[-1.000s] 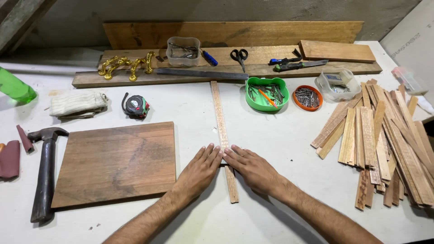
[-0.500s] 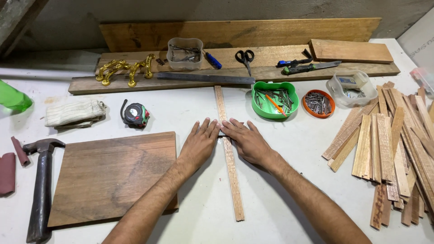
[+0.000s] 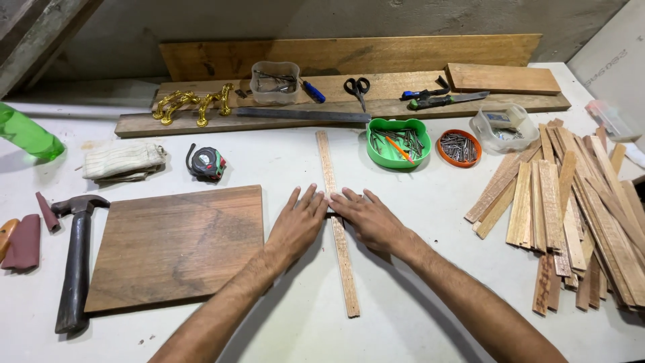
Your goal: Measure wooden strips using a tape measure and a metal ruler on a workbench.
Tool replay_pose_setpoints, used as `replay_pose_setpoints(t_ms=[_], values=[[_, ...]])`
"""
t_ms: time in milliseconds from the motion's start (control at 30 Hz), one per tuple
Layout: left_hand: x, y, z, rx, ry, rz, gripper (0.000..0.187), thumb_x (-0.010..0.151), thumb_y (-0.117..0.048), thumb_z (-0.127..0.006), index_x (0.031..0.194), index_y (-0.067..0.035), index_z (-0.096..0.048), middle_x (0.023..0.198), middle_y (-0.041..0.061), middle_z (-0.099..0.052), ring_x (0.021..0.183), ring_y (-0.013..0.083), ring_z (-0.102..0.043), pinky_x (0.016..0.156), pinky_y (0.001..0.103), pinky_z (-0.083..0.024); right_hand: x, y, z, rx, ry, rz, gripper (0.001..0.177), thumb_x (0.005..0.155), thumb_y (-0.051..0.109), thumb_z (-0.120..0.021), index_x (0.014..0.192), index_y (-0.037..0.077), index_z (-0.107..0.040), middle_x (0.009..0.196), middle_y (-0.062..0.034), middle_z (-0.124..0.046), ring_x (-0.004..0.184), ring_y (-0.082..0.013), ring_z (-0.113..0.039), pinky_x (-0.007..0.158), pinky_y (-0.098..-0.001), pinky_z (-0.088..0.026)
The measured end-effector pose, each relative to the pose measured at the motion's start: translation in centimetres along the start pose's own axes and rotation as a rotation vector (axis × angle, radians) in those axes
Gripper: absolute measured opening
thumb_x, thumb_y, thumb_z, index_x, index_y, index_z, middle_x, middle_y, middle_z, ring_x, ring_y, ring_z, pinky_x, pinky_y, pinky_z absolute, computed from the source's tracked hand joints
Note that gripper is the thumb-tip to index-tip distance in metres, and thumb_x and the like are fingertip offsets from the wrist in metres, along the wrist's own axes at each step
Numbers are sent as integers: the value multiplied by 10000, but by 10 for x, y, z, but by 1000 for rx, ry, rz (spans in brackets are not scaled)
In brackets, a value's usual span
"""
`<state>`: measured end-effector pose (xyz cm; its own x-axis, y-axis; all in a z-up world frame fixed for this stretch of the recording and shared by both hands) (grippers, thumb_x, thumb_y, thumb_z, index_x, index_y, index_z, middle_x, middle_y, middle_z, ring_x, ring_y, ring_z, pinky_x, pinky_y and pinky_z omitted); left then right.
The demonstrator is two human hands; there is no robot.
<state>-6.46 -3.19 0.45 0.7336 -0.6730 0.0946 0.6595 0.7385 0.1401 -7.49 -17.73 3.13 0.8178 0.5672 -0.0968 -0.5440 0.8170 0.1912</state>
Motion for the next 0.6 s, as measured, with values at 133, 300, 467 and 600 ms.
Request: replay_pose_setpoints(t_ms=[133, 300, 467, 600], values=[[-34, -36, 17, 3, 27, -51, 525, 972, -43, -449, 1491, 28, -415, 1572, 196, -405, 1513, 340, -266, 1241, 552, -194, -41, 14, -18, -6, -41, 56, 728, 919, -39, -590, 1565, 200, -357, 1648, -2, -340, 1545, -239, -221, 1249, -579, -151], [-38, -43, 10, -50, 25, -62, 503, 996, -72, -438, 1483, 46, -401, 1568, 215, -404, 1503, 355, -276, 1221, 562, -209, -51, 28, -12, 23, 52, -4, 816, 848, -57, -586, 1570, 183, -291, 1670, -29, -264, 1554, -245, -174, 1254, -568, -146], [-6, -13, 5, -15, 66, -28, 523, 996, -79, -450, 1504, 29, -391, 1580, 198, -395, 1507, 340, -276, 1228, 548, -214, -16, 11, 1, 19, 2, -28, 841, 843, -57, -579, 1584, 204, -278, 1666, -4, -272, 1542, -244, -201, 1235, -594, -171], [24, 15, -12, -17, 39, 17, 526, 996, -80, -457, 1513, -7, -398, 1584, 167, -399, 1502, 326, -282, 1226, 541, -218, 16, -11, 3, 21, -107, -7, 767, 891, -34, -554, 1580, 199, -308, 1665, -7, -303, 1536, -250, -239, 1226, -602, -194]])
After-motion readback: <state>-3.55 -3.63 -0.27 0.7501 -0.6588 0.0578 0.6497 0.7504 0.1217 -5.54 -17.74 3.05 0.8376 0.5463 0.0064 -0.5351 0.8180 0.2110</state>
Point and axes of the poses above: each hand's wrist, its own x-axis towards the middle knuckle, its own z-axis out of the back of the hand, y = z × x, the point moved 6 cm from there along x, towards the middle knuckle
